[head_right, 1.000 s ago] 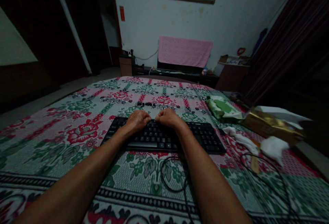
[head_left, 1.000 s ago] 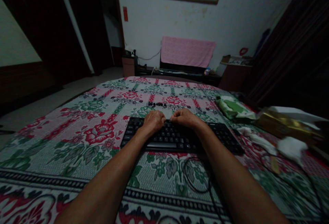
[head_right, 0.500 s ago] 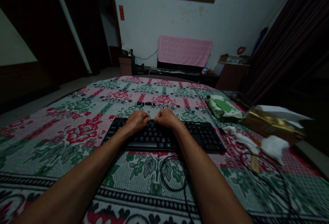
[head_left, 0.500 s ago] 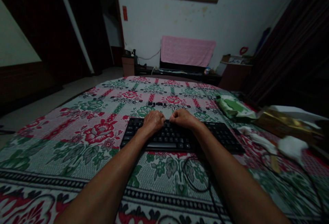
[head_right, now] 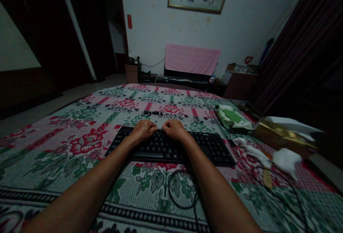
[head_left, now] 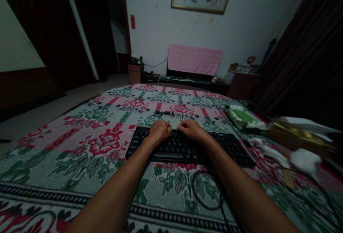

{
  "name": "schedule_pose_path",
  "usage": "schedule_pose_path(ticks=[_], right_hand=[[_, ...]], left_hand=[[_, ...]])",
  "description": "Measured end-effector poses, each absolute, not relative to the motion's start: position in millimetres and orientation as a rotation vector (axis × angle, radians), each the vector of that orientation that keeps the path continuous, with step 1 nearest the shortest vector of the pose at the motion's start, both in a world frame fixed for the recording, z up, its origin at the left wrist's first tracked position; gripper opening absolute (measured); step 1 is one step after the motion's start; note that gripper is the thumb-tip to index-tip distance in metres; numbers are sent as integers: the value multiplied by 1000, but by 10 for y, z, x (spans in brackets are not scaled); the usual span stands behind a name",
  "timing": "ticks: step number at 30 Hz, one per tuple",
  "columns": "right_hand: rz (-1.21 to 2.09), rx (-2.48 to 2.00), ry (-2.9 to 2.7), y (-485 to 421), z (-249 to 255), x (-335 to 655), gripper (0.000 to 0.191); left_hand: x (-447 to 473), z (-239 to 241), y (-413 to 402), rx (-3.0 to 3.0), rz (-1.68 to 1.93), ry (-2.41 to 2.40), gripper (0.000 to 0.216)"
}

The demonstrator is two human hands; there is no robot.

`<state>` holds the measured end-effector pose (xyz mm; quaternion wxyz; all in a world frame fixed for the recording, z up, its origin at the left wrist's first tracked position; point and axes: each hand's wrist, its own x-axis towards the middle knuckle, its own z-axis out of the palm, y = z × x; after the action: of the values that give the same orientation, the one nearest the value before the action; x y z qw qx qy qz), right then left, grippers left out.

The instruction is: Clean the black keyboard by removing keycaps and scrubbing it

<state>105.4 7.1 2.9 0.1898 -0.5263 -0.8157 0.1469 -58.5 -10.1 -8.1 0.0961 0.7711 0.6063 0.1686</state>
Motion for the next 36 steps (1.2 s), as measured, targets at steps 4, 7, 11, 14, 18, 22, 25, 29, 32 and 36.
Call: schedule_pose_path(ticks=[4,7,11,14,18,22,25,29,32,36], right_hand=[[349,-1510,-2236,242,95,1054,29],[231,-1573,-2188,452,115,984,25],[202,-1675,-2204,748,15,837,32],[164,-1715,-2234,928,-106,760,43],[152,-1721,-2236,1085,-200,714,41],[159,-1741,-2242,1134,-190,682,29],[170,-1769,-2224,1080,-123,701,22],[227,-1754,-2203,879,-10,843,25],[423,-1591,-2070,663,18,975,18],[655,-1238,-1912,356,-19,1051,22]], left_hand=[[-688,-20,-101,2265,532,1787,29],[-809,16,-90,2194,582,1904,35],[-891,6,-79,2130,533,1962,32],[-882,-19,-81,2128,505,1941,31],[-867,-39,-79,2143,523,1919,32],[-875,-62,-57,2147,549,1907,31],[-881,-83,-39,2145,566,1900,30],[-888,-87,-32,2163,548,1901,31],[-886,-59,-52,2169,553,1896,32],[-839,1,-111,2183,717,1829,33]])
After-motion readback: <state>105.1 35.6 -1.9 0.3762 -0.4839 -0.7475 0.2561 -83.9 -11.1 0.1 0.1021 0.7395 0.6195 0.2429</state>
